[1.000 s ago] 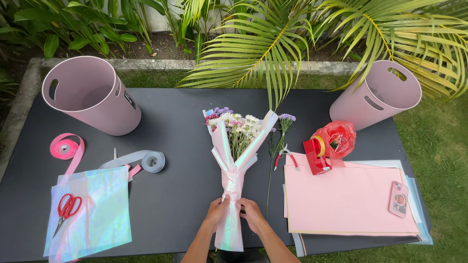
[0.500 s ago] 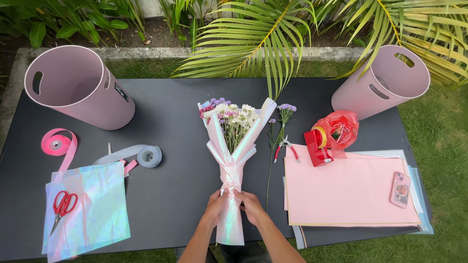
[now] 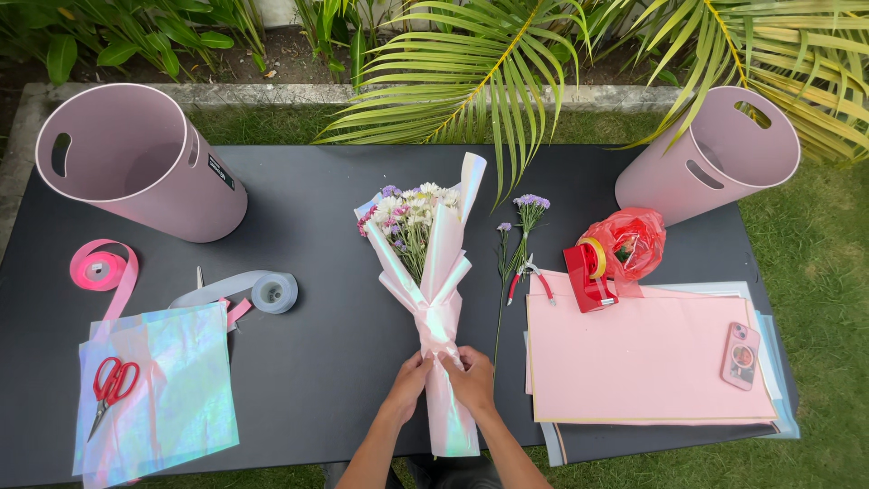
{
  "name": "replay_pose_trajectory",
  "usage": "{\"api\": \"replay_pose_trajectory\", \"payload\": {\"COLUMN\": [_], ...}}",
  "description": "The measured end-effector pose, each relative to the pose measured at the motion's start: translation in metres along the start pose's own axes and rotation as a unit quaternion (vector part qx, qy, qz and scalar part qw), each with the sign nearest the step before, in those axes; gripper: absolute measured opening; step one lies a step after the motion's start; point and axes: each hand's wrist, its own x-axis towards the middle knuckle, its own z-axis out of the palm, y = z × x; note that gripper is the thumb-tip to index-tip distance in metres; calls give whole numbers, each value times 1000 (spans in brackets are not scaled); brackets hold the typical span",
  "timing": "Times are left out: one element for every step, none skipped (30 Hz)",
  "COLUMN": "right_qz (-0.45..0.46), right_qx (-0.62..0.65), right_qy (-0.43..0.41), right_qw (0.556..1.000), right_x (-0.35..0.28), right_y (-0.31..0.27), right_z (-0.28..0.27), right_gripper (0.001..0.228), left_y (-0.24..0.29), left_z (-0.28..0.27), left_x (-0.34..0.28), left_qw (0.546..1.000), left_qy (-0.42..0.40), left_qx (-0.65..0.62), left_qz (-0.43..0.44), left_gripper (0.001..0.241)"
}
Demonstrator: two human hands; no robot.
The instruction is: The person wraps a bouquet of flowers using iridescent sheets and pink paper, securing the wrapping with tape and tying it with a piece of string.
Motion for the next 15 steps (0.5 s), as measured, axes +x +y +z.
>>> {"api": "replay_pose_trajectory", "payload": {"right_qz": [-1,-42,-84,-83,-113,-145,-145,-205,-264,-264,-302,-338,-338,-345,-353], "right_qx": [-1,-68,-135,-136,-207,-275,-275,-312,-346,-347,-355,-363,-365,-362,-360], "right_qy": [0,34,69,68,69,69,66,73,80,76,75,74,71,66,61], "right_qw": [1000,996,985,985,969,948,948,925,897,897,882,865,865,863,862], "right_x": [-1,-3,-5,-7,-10,-12,-15,-19,-23,-30,-37,-44,-48,-51,-55], "right_y": [1,2,3,6,10,13,18,23,30,25,21,17,17,17,17], "right_z": [1,2,4,11,19,28,39,48,57,60,64,68,69,70,72], "right_gripper": [34,37,39,39,29,21,21,10,31,31,35,41,41,42,44], "left_y": [5,9,13,24,35,47,55,61,67,70,72,74,73,72,71], "left_z": [4,7,9,17,25,32,32,35,37,32,26,22,17,12,7], "left_x": [-3,-6,-10,-23,-36,-49,-56,-64,-71,-71,-71,-71,-67,-64,-61], "left_qw": [1000,990,961,961,969,975,975,982,987,987,992,992,992,990,986], "left_qy": [0,104,206,206,191,177,180,165,150,152,123,93,94,83,70], "left_qx": [-1,89,177,176,149,121,119,90,60,58,-10,-78,-80,-114,-148], "left_qz": [1,28,53,52,53,54,53,30,6,5,13,21,20,-4,-28], "left_gripper": [45,46,55,55,36,31,31,29,32,32,31,33,33,37,42]}}
